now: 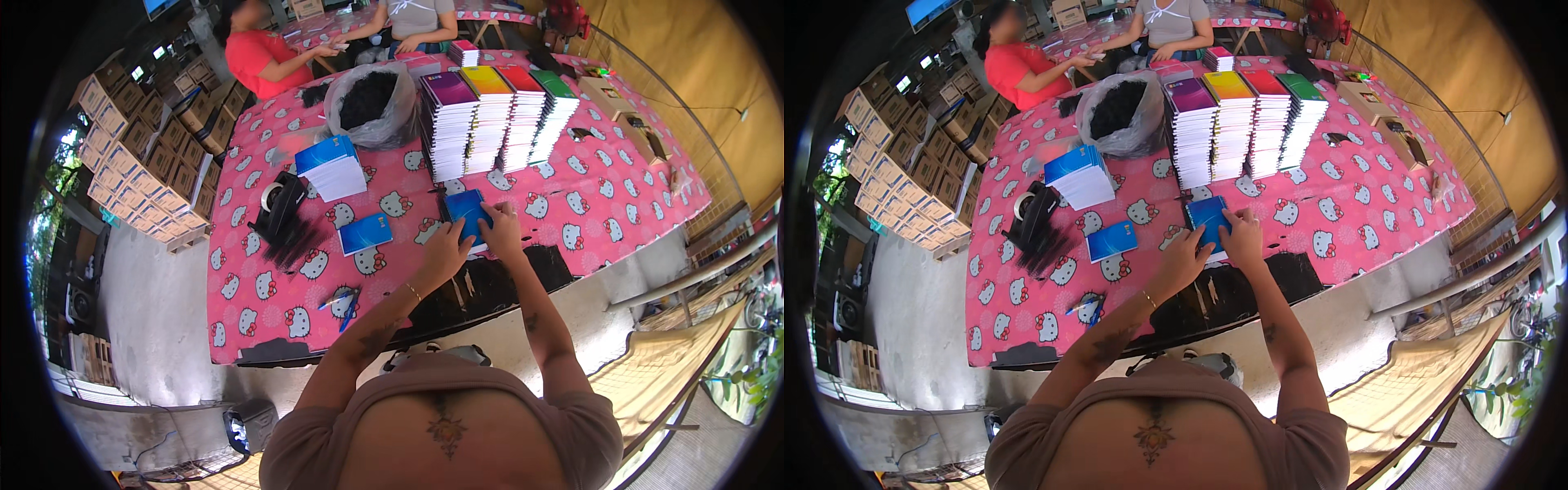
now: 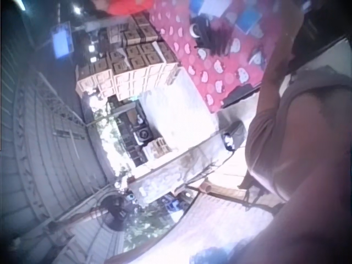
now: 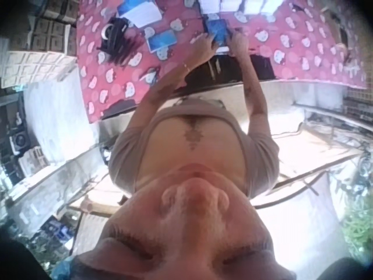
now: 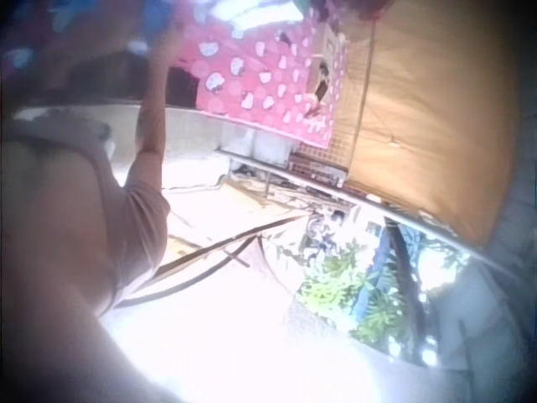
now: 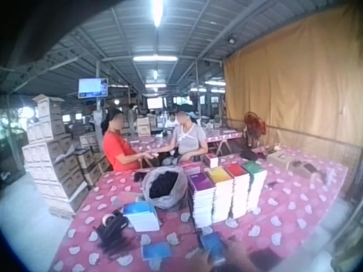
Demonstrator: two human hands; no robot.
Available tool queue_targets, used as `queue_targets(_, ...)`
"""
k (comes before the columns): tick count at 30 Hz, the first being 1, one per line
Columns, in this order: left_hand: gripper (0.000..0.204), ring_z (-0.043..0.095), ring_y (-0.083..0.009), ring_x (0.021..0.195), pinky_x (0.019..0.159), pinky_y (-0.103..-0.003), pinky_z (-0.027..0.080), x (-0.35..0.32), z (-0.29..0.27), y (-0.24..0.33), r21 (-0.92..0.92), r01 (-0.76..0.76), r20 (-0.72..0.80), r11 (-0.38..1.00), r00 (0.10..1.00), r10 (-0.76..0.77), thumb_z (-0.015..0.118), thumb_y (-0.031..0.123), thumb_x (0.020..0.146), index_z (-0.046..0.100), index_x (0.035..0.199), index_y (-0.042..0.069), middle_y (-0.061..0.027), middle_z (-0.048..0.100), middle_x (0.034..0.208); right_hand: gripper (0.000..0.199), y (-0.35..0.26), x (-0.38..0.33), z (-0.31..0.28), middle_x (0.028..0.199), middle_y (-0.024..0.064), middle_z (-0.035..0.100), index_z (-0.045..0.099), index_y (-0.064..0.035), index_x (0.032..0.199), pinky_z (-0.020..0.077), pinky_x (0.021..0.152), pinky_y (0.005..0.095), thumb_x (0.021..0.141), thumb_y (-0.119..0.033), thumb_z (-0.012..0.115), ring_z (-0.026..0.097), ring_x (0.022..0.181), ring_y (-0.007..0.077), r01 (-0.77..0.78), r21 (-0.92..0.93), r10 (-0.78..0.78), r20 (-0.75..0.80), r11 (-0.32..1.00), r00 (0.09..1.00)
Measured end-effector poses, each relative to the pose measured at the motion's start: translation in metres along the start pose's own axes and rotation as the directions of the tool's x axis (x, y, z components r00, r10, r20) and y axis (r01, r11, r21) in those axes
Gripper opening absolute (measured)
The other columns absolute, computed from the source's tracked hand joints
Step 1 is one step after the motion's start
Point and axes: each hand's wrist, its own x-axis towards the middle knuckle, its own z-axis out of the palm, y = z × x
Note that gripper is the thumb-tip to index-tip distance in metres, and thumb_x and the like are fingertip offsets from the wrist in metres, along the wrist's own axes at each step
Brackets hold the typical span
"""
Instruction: The person prepares booklets by inserting small items into them, closing them, and stacking them on a table.
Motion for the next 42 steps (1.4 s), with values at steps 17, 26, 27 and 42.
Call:
queue_targets(17, 0.039, 0.065, -0.0236, 0.085, 0.078, -0.037, 0.055, 0.04, 0.046, -0.044, -0.789, 0.613, 0.496, 0.03, 0.666, -0.557, 0.064, 0.028, 0.084, 0.058, 0.108, -0.003, -0.0126, 0.065, 0.098, 0.069, 0.043, 0.037, 0.015, 0.136, 0.0136, 0.056, 0.041, -0.0033, 0.145, 0.0436, 0.103, 0.0376, 0.096, -0.047, 0.06, 0.055, 0.121, 0.0228, -0.78, 0.551, 0.141, 0.783, 0.296, 0.606)
queue_targets(26, 0.039, 0.066, -0.0254, 0.078, 0.073, -0.04, 0.057, 0.056, 0.048, -0.034, -0.753, 0.655, 0.551, -0.067, 0.571, -0.609, 0.066, 0.027, 0.082, 0.058, 0.106, -0.003, -0.0136, 0.065, 0.093, 0.058, 0.02, 0.036, 0.008, 0.122, 0.0129, 0.064, 0.048, -0.0034, 0.136, 0.0529, 0.095, 0.0408, 0.098, -0.047, 0.057, 0.066, 0.106, 0.024, -0.825, 0.49, 0.06, 0.849, 0.281, 0.524)
queue_targets(27, 0.041, 0.066, -0.0255, 0.081, 0.077, -0.041, 0.056, 0.055, 0.047, -0.034, -0.748, 0.66, 0.561, -0.065, 0.577, -0.593, 0.066, 0.028, 0.083, 0.058, 0.108, -0.004, -0.0136, 0.065, 0.094, 0.059, 0.023, 0.036, 0.01, 0.125, 0.0128, 0.063, 0.048, -0.004, 0.137, 0.0526, 0.096, 0.0412, 0.098, -0.047, 0.057, 0.065, 0.108, 0.024, -0.831, 0.484, 0.047, 0.856, 0.273, 0.515)
queue_targets(42, 0.047, 0.06, -0.0373, 0.113, 0.094, -0.042, 0.052, -0.07, -0.11, -0.196, 0.517, -0.222, 0.236, 0.827, 0.965, 0.112, 0.064, 0.016, 0.086, 0.056, 0.13, 0.006, -0.0199, 0.059, 0.121, 0.035, 0.021, -0.006, -0.028, 0.127, 0.0098, 0.058, 0.056, -0.0011, 0.129, 0.0401, 0.106, 0.035, 0.099, -0.019, 0.06, 0.053, 0.12, 0.0199, -0.171, 0.774, 0.306, -0.03, 0.61, 0.952)
